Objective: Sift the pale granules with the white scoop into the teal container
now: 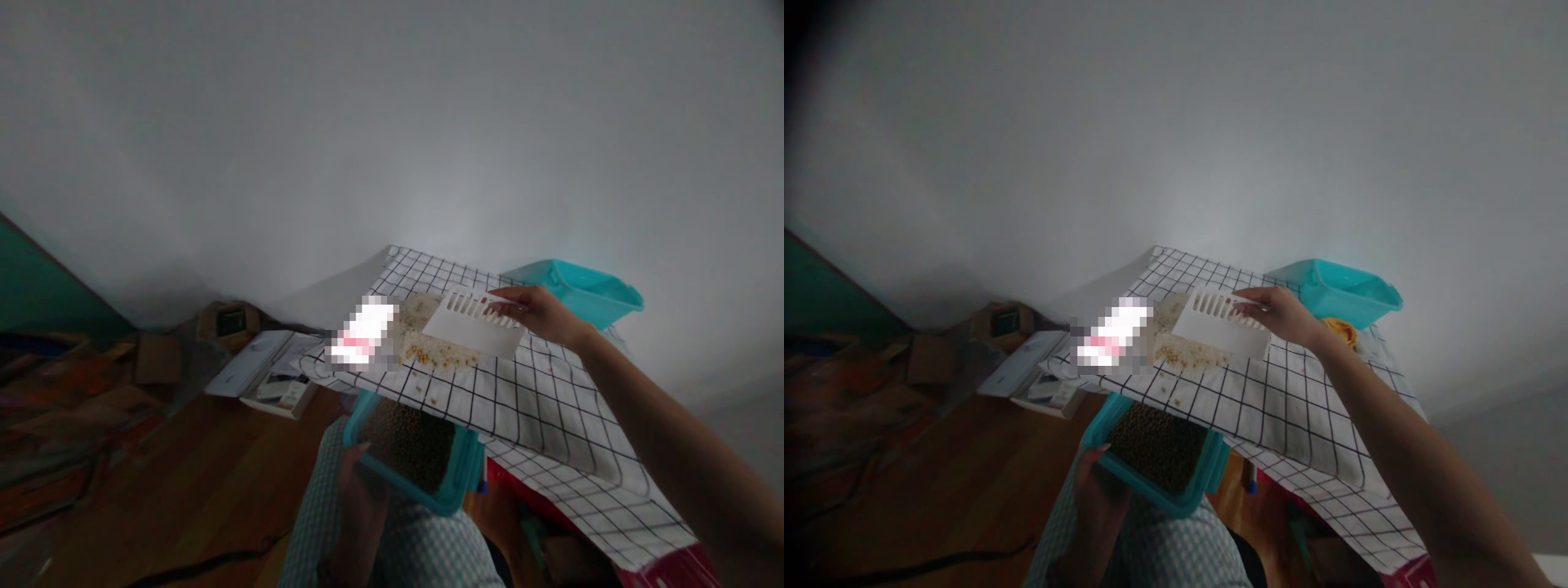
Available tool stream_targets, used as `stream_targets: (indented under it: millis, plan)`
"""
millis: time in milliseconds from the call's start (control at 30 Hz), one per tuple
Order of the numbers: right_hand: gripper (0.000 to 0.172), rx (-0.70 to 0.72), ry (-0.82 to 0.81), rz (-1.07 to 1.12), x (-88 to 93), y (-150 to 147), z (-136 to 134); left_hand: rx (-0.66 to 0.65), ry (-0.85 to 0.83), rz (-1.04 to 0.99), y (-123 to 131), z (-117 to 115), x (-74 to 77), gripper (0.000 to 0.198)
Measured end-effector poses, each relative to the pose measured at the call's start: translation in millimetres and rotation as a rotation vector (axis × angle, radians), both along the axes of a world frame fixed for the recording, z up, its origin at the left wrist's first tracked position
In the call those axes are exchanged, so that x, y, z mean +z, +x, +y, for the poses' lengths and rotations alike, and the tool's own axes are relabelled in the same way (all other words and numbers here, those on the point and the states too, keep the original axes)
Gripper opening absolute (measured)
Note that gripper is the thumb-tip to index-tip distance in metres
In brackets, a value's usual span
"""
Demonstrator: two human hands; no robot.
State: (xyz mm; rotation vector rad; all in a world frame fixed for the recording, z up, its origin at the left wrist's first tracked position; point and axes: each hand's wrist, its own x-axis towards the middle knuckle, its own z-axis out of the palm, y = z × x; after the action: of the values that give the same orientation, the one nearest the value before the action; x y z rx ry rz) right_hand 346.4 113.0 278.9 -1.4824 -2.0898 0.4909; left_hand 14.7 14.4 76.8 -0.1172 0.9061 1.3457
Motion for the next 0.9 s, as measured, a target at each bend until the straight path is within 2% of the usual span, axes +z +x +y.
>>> stream_targets:
  millis: [167, 300, 533, 600, 767, 900]
  plan:
    - [0.041, -0.013, 0.074, -0.157, -4.7, -23, -15, 0.006, 0.015, -0.022, -2, 1, -8.7, 0.036]
    - [0.039, 0.025, 0.065, -0.183, -2.7, -37, -21, -0.013, -0.025, -0.023, -5, 1, -15.0, 0.031]
    - [0.040, 0.041, 0.092, -0.155, 1.9, -43, -24, 0.014, -0.014, 0.008, -1, 0, -4.4, 0.034]
    - [0.039, 0.052, 0.084, -0.160, -0.3, -43, -24, 0.012, -0.006, -0.007, -1, 1, -9.0, 0.033]
    - [0.038, 0.075, 0.072, -0.165, -2.8, -43, -26, -0.020, 0.016, -0.099, -9, 2, -33.4, 0.029]
    - [0.037, 0.049, 0.078, -0.191, -1.3, -42, -27, -0.037, 0.038, -0.105, -10, 2, -35.3, 0.028]
